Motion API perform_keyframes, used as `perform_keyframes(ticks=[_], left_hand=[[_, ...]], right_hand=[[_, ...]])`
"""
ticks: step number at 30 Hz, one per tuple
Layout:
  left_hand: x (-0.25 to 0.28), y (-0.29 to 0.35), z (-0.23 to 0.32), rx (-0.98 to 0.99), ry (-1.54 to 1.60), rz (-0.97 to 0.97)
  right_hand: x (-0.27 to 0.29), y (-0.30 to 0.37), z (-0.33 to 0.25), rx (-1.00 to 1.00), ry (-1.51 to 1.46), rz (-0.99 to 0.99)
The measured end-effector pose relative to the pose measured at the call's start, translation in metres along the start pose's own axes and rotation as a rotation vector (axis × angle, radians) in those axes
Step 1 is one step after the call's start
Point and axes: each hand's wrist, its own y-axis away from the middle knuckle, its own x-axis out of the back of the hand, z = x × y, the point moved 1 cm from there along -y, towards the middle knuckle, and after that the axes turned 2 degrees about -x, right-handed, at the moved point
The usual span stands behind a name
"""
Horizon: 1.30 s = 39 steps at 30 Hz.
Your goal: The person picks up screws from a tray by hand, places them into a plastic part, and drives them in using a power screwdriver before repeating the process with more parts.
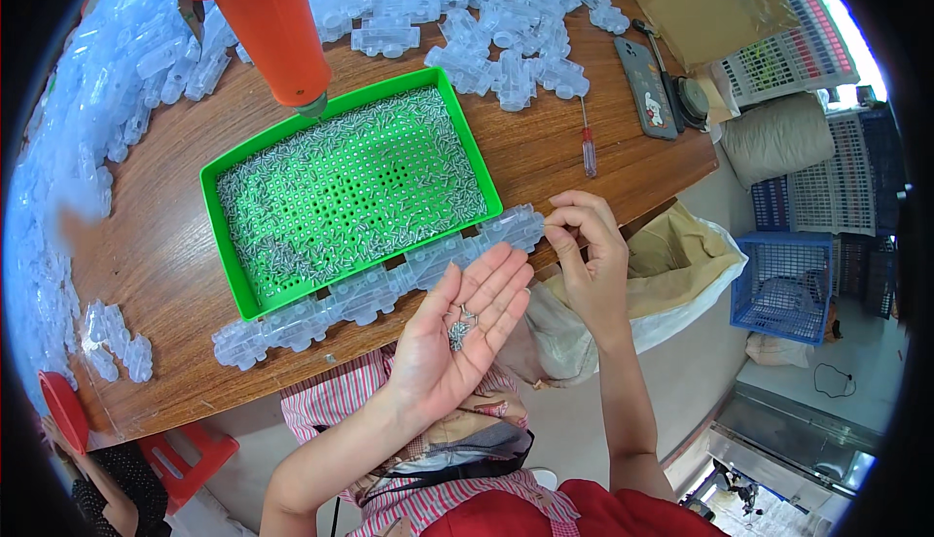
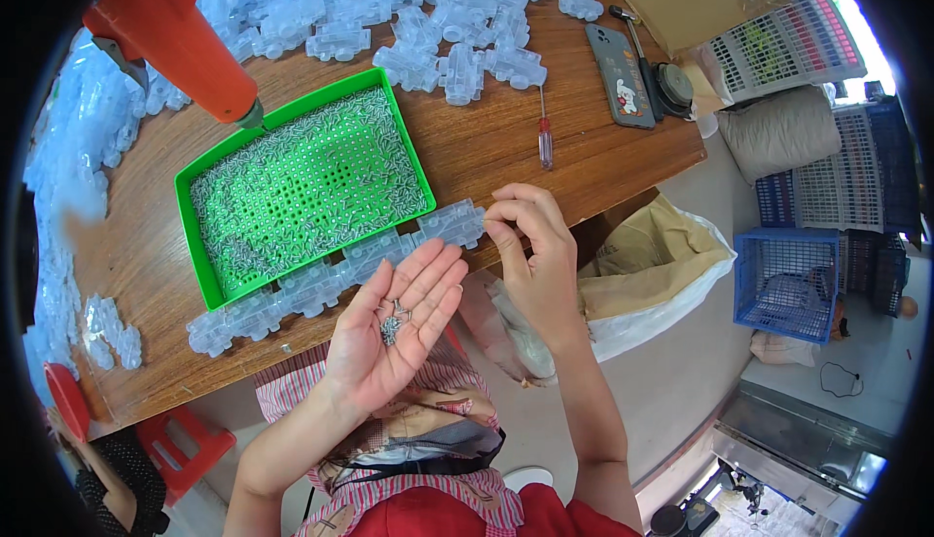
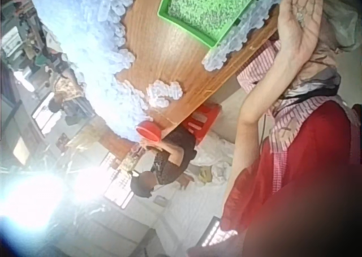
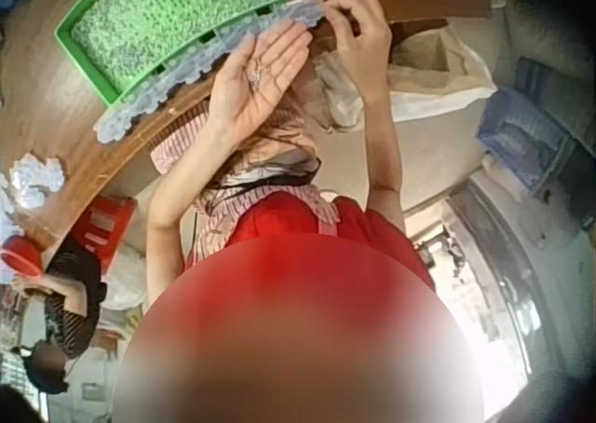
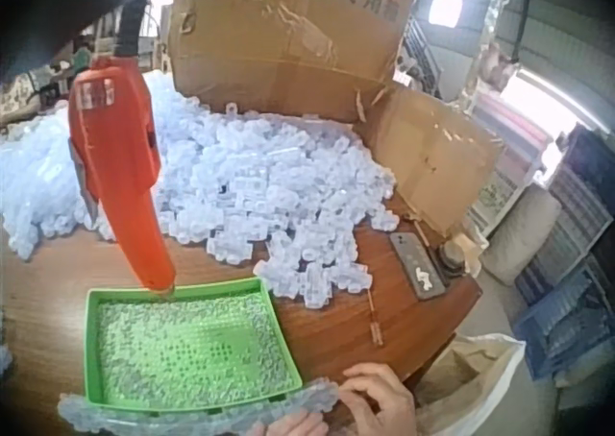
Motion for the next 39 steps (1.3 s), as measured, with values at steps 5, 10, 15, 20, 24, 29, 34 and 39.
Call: perform_keyframes(ticks=[5, 10, 15, 20, 24, 29, 34, 39], left_hand=[[0.001, -0.001, 0.001, -0.056, -0.005, 0.023], [-0.002, 0.001, -0.002, -0.062, -0.028, 0.008], [-0.002, 0.001, -0.003, -0.031, 0.005, -0.061], [0.004, 0.001, -0.002, 0.025, -0.030, -0.159], [0.005, 0.010, 0.004, -0.033, -0.103, -0.099], [0.022, -0.013, -0.022, -0.094, 0.022, -0.217], [0.026, -0.017, -0.027, -0.120, 0.020, -0.438], [0.022, -0.011, -0.023, -0.104, 0.087, -0.432]], right_hand=[[-0.001, 0.002, -0.002, -0.029, 0.004, -0.008], [0.004, 0.004, -0.009, -0.095, -0.044, 0.044], [0.016, 0.019, -0.048, 0.136, 0.164, -0.059], [0.003, 0.027, -0.067, 0.269, 0.205, -0.203], [-0.024, 0.026, -0.075, 0.383, 0.280, -0.231], [-0.005, 0.033, -0.085, 0.455, 0.440, -0.246], [-0.009, 0.032, -0.118, 0.587, 0.432, -0.265], [-0.017, 0.037, -0.109, 0.472, 0.317, -0.251]])
